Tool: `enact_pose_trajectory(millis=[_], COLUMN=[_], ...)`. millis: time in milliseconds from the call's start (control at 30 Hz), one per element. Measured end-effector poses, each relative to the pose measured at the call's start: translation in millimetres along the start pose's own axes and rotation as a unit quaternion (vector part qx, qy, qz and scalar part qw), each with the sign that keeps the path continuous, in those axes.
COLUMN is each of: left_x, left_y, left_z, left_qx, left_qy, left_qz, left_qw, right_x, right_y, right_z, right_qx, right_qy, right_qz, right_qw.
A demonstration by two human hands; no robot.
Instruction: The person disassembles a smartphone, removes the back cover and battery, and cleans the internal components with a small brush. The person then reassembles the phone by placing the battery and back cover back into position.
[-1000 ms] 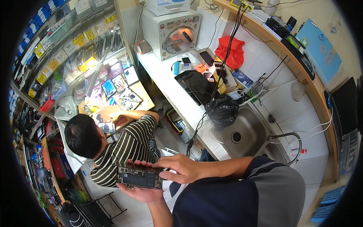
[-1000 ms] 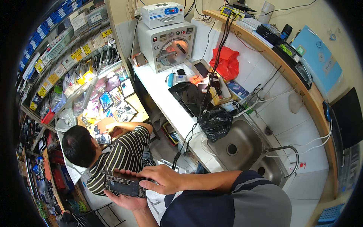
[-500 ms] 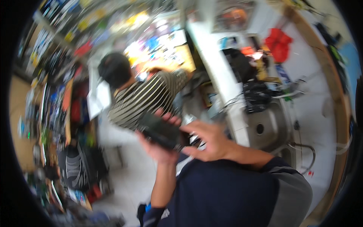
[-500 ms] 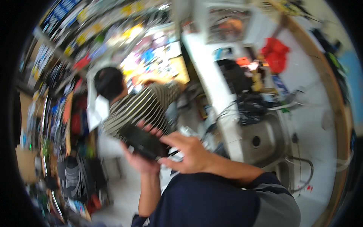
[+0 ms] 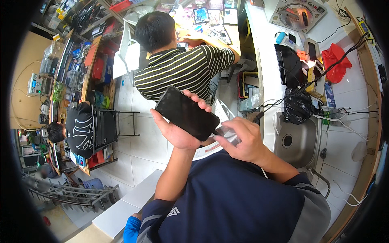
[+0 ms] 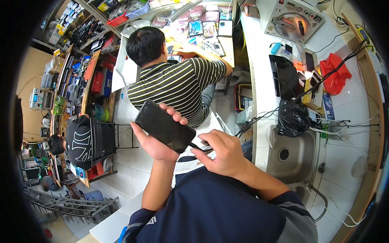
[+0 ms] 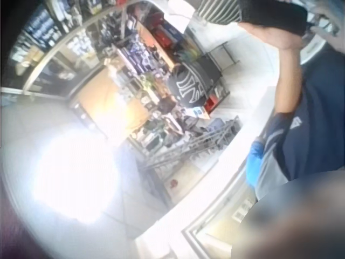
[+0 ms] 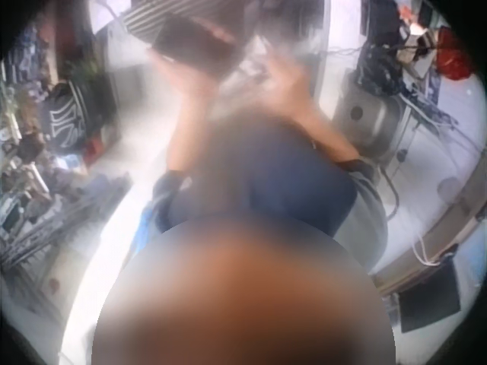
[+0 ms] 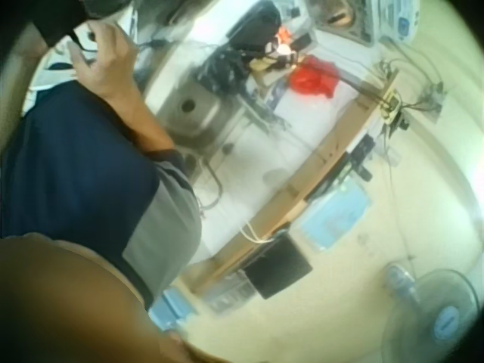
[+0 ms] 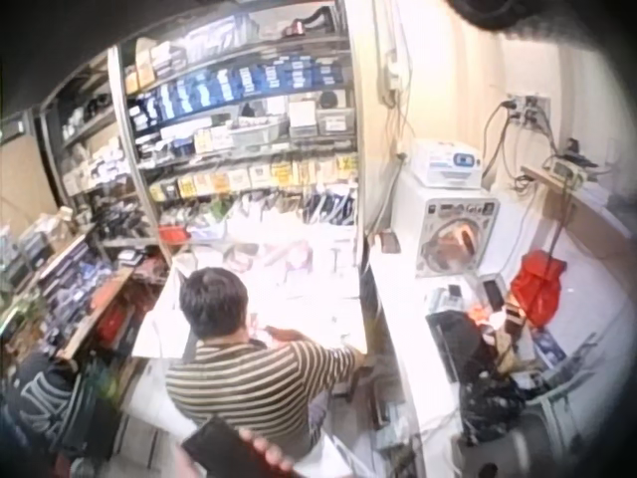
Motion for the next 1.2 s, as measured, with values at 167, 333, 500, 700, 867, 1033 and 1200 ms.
enact_pose_trajectory(millis=[167, 333, 500, 700, 867, 1033, 1200], left_x=[-4.9, -3.8, -0.4, 5.3, 11.2, 24.3, 28.7], left_y=[-6.3, -2.5, 5.1, 19.9, 21.8, 17.3, 15.5], left_z=[-6.4, -23.1, -30.5, -26.7, -38.3, -46.7, -63.5], left_qx=[-0.002, 0.011, 0.056, 0.089, 0.088, 0.107, 0.13], left_qy=[-0.045, -0.068, -0.032, 0.013, 0.038, 0.079, 0.072], left_qz=[-0.007, -0.022, -0.035, -0.071, -0.065, -0.059, -0.022], left_qw=[0.999, 0.997, 0.997, 0.993, 0.993, 0.989, 0.989], right_x=[-4.1, -9.0, -3.1, 25.8, 43.4, 54.6, 42.3], right_y=[-13.7, -30.7, -37.5, -25.1, -6.8, -19.7, -40.1], right_z=[8.3, 15.2, 30.7, 22.6, -34.5, -52.2, 22.5], right_qx=[0.05, -0.067, -0.041, 0.038, 0.145, 0.384, 0.087], right_qy=[0.074, 0.047, 0.038, -0.057, -0.175, -0.2, -0.157], right_qz=[-0.025, -0.023, -0.042, -0.081, -0.144, 0.01, -0.02], right_qw=[0.996, 0.996, 0.998, 0.994, 0.963, 0.901, 0.984])
Point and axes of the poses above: each hand's wrist, its own x-axis away from the middle knuckle, its own y-axis out of the back of the hand, z = x × y, the point moved 7 cm from there along -x, towards the middle knuckle, and after that the axes turned 15 degrees about -y, right-handed, at the moved point
